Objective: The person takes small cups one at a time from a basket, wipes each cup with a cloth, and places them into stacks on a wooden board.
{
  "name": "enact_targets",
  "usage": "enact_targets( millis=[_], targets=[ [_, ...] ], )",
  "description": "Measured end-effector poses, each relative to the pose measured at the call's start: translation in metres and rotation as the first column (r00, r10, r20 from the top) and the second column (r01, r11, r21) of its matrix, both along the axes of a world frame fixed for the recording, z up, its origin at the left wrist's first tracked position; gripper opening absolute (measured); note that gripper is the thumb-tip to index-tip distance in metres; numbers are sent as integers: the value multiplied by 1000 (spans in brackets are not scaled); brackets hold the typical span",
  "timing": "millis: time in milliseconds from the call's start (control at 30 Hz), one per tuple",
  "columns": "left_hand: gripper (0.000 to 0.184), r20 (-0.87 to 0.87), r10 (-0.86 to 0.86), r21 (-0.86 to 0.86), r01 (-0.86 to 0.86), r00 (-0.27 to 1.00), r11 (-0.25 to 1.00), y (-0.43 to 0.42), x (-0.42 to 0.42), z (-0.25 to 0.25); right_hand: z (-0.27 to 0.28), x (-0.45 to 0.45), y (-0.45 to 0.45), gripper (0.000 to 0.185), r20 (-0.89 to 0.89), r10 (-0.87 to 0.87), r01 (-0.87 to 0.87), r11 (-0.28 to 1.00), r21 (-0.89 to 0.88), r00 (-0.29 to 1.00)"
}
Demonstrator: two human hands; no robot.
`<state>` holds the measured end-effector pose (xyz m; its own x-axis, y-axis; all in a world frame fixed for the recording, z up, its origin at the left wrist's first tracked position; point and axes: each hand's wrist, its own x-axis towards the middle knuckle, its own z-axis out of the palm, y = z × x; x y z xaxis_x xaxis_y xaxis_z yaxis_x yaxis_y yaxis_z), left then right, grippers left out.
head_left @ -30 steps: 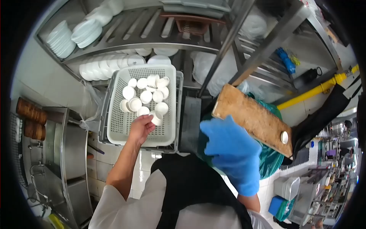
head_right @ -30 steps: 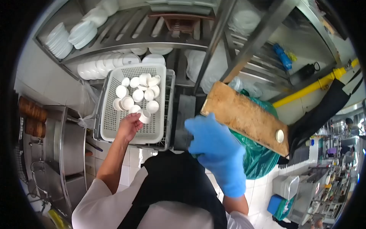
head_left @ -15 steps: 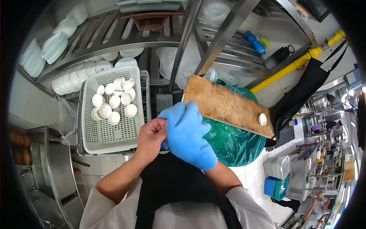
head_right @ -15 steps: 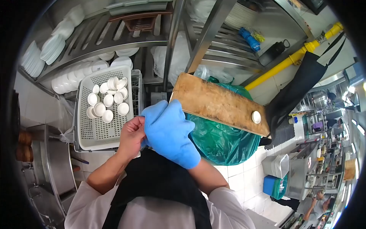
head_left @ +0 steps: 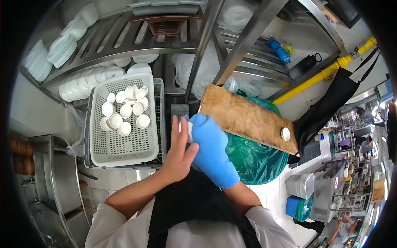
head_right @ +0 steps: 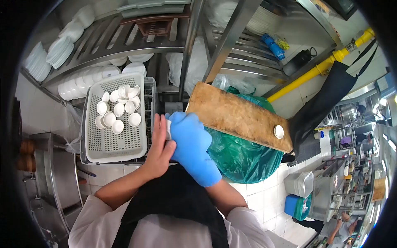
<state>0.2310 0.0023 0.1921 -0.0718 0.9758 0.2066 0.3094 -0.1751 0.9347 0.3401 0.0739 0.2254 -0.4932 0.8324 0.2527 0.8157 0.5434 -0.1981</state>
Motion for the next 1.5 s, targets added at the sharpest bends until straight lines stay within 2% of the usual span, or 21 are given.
enact_targets(
  millis=[67, 167, 267, 367, 433, 567, 633, 667, 767, 800, 833, 867, 933, 967, 1000, 1067, 1133, 1267, 1333, 1400, 1500],
  targets=[
    [65, 330, -2, -85, 32, 944, 996, 5, -4, 1, 7, 0, -10, 29, -87, 135, -132, 991, 37, 987],
    [59, 714, 17, -186, 167, 700, 968, 4, -2, 0, 19, 2, -16, 28, -32, 223, -218, 969, 112, 974],
    [53, 877, 105, -244, 246, 468, 938, 4, -2, 15, 35, 10, -14, 27, 100, 265, -279, 945, 173, 959],
    [55, 888, 148, -336, 393, 436, 856, 10, -14, -6, 49, 16, -10, 27, 225, 299, -346, 915, 209, 927],
    [60, 846, 187, -423, 415, 499, 806, 13, -14, 4, 53, 19, -9, 27, 244, 290, -343, 914, 216, 925],
    [71, 758, 244, -594, 487, 605, 640, 23, -15, -10, 50, 20, -23, 24, 185, 75, -107, 979, 175, 980],
    [70, 787, 286, -585, 513, 546, 629, 24, -5, -3, 52, 22, -29, 22, 156, -49, 29, 992, 126, 987],
    [71, 803, 294, -575, 542, 518, 613, 24, 4, -2, 49, 32, -26, 20, 104, -56, 46, 994, 100, 993],
    [68, 745, 102, -611, 615, 659, 499, 20, 2, -32, 28, 77, -14, 19, -160, -40, 38, 999, -17, 986],
    [65, 707, 37, -618, 592, 706, 518, 20, 9, -30, 25, 95, -12, 23, -282, -73, 51, 995, -82, 957],
    [62, 663, -18, -623, 564, 749, 543, 16, 13, -23, 22, 112, -10, 27, -400, -109, 57, 988, -141, 910],
    [59, 610, -61, -626, 528, 790, 574, 12, 14, -19, 21, 132, -7, 26, -593, -257, 110, 956, -272, 763],
    [51, 584, -64, -628, 500, 809, 597, 7, 10, -24, 18, 173, 2, 24, -791, -523, 84, 846, -526, 316],
    [47, 570, -63, -627, 484, 819, 611, 6, 8, -27, 18, 194, 7, 23, -779, -625, 13, 781, -625, 55],
    [39, 559, -17, -647, 449, 829, 616, 4, 7, -30, 19, 214, 13, 20, -706, -639, 318, 767, -557, 304],
    [34, 521, -11, -654, 407, 854, 638, 0, 8, -37, 24, 253, 29, 20, -317, -719, 727, 676, -116, 618],
    [30, 488, -27, -650, 383, 873, 656, 0, 13, -39, 23, 283, 42, 21, -101, -726, 728, 655, 203, 681],
    [25, 443, -83, -622, 373, 893, 689, -1, 28, -30, -1, 324, 72, 19, -213, -596, 632, 735, 246, 775],
    [24, 405, -107, -600, 352, 908, 719, -3, 30, -33, -24, 336, 92, 19, -597, -353, 505, 857, 103, 721],
    [24, 344, -139, -570, 324, 929, 755, -7, 30, -43, -33, 338, 96, 17, -681, -318, 480, 876, 55, 659],
    [25, 290, -130, -601, 286, 948, 746, -11, 32, -43, -29, 332, 96, 10, -330, -565, 626, 772, 112, 756]
  ],
)
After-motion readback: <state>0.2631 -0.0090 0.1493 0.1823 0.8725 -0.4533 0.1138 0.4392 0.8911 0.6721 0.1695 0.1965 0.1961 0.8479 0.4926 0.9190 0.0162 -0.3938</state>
